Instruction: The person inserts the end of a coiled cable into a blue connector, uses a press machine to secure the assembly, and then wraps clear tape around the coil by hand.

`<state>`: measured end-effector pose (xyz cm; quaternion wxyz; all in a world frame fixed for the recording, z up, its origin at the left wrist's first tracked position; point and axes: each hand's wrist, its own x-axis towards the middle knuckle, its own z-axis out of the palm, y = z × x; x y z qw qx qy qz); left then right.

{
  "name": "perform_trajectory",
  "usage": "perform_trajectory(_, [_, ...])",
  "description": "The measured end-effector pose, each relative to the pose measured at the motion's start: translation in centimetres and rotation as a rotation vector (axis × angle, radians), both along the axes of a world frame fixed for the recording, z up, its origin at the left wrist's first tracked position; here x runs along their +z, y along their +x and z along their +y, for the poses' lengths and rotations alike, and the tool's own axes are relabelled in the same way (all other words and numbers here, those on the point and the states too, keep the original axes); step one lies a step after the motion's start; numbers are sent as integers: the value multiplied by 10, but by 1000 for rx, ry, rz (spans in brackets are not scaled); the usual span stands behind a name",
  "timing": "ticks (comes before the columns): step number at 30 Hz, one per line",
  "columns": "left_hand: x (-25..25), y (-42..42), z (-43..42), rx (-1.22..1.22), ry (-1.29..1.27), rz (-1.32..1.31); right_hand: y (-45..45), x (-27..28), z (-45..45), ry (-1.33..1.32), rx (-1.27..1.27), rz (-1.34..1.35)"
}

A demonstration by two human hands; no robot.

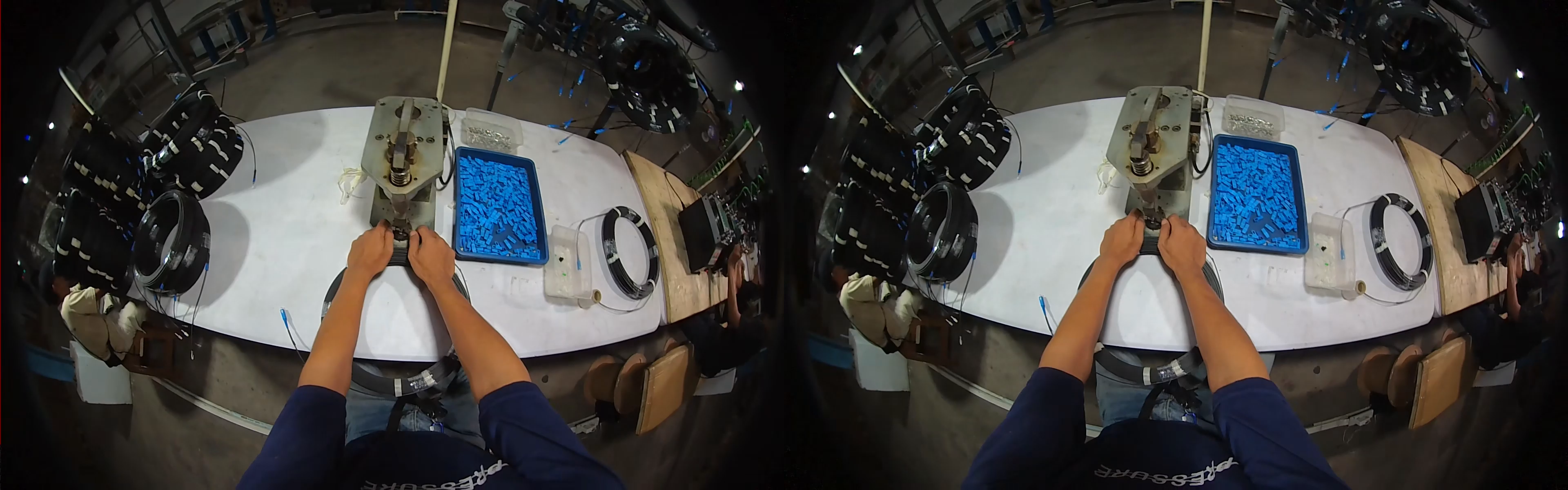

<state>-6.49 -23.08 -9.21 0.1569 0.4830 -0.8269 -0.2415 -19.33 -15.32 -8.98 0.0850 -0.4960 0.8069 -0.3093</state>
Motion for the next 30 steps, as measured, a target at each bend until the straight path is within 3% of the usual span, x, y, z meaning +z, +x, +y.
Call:
perform_trajectory(9, [-15,15,3,11,12,263,-1,-11,14,-80,109,103])
perform_trajectory(13, [-15,17,9,9,133,356,-5,-15,26,-188,166,101])
perform_trajectory(17, [-7,14,41,-50,58,405,-11,-17,55,-357,200,91])
perform_trajectory(24, [6,-25,76,-161,252,421,-33,-14,111,-383,18,31])
perform_trajectory(27, [10,-46,84,-228,231,391,-46,-13,123,-412,-71,11])
perform_trajectory(30, [10,-60,91,-332,-20,465,-55,-13,131,-419,-152,-39])
